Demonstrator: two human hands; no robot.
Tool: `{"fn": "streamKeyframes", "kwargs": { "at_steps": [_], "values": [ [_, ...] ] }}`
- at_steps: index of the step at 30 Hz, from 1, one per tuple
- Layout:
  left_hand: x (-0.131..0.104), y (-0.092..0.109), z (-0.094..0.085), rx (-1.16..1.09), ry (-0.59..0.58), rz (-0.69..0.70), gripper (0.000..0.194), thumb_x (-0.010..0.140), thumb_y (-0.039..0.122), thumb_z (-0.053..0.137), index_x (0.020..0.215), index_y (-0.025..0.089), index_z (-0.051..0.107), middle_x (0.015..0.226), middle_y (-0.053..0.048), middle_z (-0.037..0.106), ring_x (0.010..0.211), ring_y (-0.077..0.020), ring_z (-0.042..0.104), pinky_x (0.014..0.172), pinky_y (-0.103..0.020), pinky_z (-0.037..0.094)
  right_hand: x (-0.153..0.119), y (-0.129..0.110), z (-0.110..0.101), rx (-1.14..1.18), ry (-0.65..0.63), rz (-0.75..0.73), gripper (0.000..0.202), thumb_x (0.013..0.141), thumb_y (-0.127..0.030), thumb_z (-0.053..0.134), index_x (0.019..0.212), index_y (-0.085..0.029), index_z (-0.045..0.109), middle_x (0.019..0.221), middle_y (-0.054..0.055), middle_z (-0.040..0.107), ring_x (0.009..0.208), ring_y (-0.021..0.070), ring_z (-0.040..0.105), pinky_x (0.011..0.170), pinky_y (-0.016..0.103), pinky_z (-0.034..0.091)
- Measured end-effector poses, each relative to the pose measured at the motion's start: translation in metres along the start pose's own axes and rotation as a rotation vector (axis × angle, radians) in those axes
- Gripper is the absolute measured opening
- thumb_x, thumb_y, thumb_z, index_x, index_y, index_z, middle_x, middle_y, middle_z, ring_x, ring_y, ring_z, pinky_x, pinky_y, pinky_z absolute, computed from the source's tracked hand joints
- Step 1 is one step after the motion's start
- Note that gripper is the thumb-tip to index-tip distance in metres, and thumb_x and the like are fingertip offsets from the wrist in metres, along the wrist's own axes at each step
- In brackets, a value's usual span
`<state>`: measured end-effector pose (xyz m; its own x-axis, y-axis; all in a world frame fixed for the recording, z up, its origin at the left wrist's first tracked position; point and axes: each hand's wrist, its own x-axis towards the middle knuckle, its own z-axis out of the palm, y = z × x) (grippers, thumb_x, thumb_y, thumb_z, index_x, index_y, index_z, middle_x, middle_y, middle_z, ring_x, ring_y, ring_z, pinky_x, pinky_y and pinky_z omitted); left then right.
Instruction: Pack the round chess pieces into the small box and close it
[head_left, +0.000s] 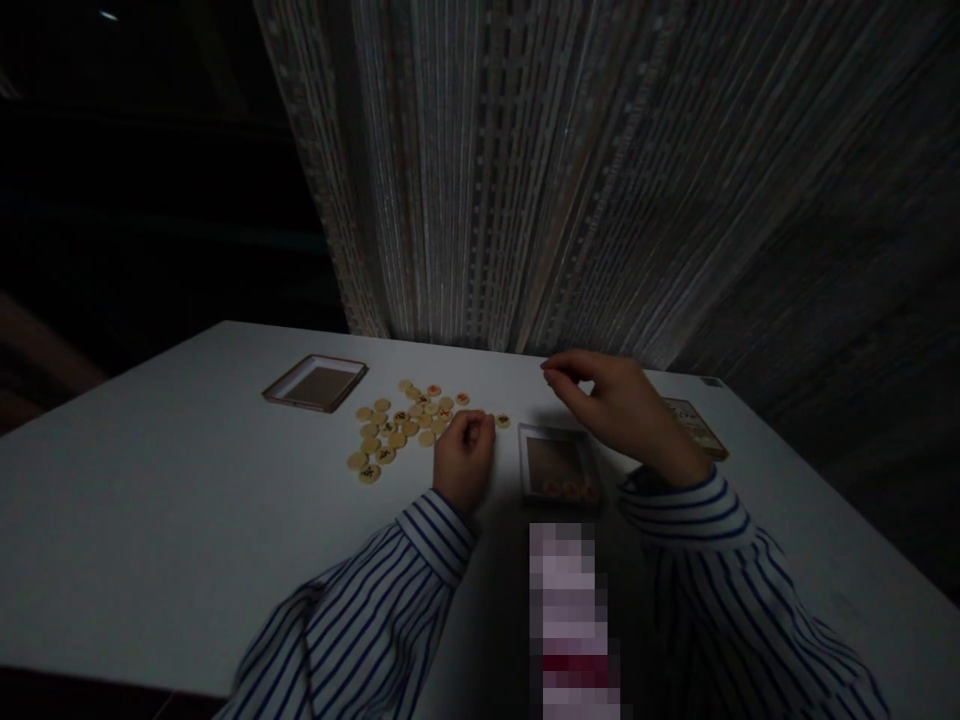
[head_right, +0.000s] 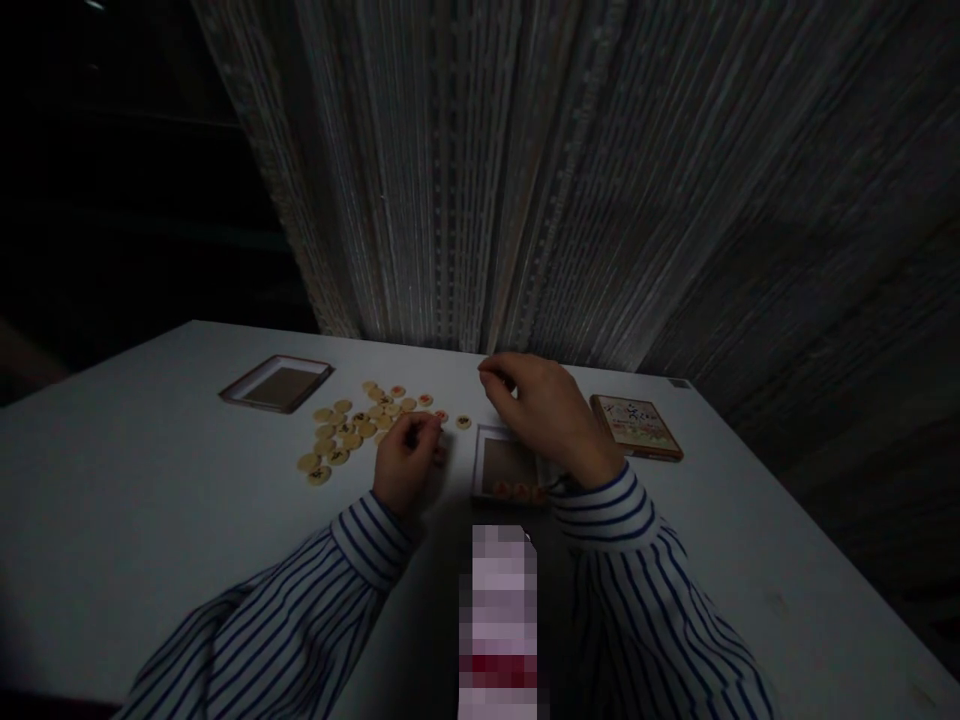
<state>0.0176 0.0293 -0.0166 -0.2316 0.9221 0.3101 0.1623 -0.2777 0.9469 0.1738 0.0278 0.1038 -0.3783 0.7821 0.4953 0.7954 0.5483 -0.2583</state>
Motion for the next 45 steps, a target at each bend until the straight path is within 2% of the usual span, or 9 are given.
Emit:
{"fn": "streamKeyframes", "kwargs": {
  "at_steps": [6,14,20,26,34,39,42,45],
  "values": [
    [0.002,0.01,-0.007,0.01,0.046,0.002,0.02,0.079,0.035,0.048,0.072,0.017,0.054,0.054,0.004,0.05,0.048,-0.0098,0.049,0.048,-0.021,0.042,0.011,-0.008,0.014,-0.032,-0.174,-0.062,0.026,0.083,-0.025,0.043,0.098,-0.018,0.063,0.093,0.004,0.067,0.083,0.0159,0.059,0.073,0.026,0.04],
    [0.003,0.006,-0.004,-0.028,0.055,-0.005,0.014,0.076,0.03,0.052,0.076,0.017,0.055,0.056,0.004,0.053,0.048,-0.009,0.049,0.049,-0.021,0.042,0.006,0.001,0.021,-0.123,-0.324,-0.05,0.028,0.084,-0.028,0.041,0.099,-0.018,0.062,0.094,0.004,0.067,0.083,0.017,0.059,0.072,0.026,0.039],
    [0.001,0.006,-0.004,0.003,0.019,0.001,0.012,0.073,0.029,0.056,0.072,0.018,0.054,0.051,0.006,0.049,0.046,-0.009,0.047,0.047,-0.021,0.039,0.007,0.0,0.021,-0.128,-0.343,-0.048,0.028,0.084,-0.028,0.04,0.099,-0.019,0.062,0.094,0.004,0.067,0.084,0.0171,0.059,0.072,0.027,0.039],
    [-0.002,0.005,-0.009,0.161,-0.032,0.165,0.025,0.077,0.033,0.051,0.059,0.017,0.054,0.065,-0.001,0.055,0.062,-0.012,0.052,0.06,-0.024,0.042,0.006,0.003,0.02,-0.152,-0.346,-0.032,0.029,0.084,-0.029,0.039,0.101,-0.02,0.062,0.098,0.005,0.067,0.09,0.0192,0.058,0.075,0.028,0.04],
    [-0.003,0.004,-0.01,0.17,-0.074,0.131,0.016,0.078,0.03,0.051,0.074,0.016,0.06,0.067,-0.001,0.059,0.059,-0.0118,0.054,0.057,-0.024,0.044,0.004,0.005,0.021,-0.175,-0.359,-0.036,0.03,0.085,-0.027,0.039,0.102,-0.019,0.062,0.1,0.005,0.066,0.094,0.0203,0.058,0.078,0.029,0.041],
    [-0.001,0.012,-0.014,0.084,-0.061,0.082,0.012,0.075,0.026,0.054,0.078,0.016,0.061,0.067,-0.001,0.061,0.056,-0.0111,0.054,0.055,-0.023,0.044,0.004,0.004,0.02,-0.179,-0.363,-0.048,0.03,0.085,-0.026,0.038,0.1,-0.02,0.062,0.099,0.005,0.067,0.093,0.0208,0.059,0.078,0.03,0.042],
    [0.004,0.021,-0.022,0.037,-0.063,0.065,0.011,0.073,0.026,0.056,0.076,0.016,0.061,0.064,0.0,0.059,0.056,-0.0109,0.053,0.054,-0.022,0.044,0.004,0.003,0.019,-0.185,-0.364,-0.044,0.031,0.085,-0.026,0.037,0.101,-0.019,0.062,0.101,0.005,0.066,0.093,0.0216,0.059,0.078,0.031,0.042],
    [0.015,0.028,-0.037,0.018,-0.064,0.078,0.014,0.073,0.028,0.057,0.077,0.015,0.062,0.064,0.0,0.059,0.056,-0.0103,0.052,0.053,-0.021,0.043,0.005,0.002,0.02,-0.194,-0.371,-0.037,0.031,0.084,-0.026,0.037,0.102,-0.019,0.062,0.102,0.006,0.066,0.093,0.0218,0.059,0.077,0.032,0.042]
  ]
}}
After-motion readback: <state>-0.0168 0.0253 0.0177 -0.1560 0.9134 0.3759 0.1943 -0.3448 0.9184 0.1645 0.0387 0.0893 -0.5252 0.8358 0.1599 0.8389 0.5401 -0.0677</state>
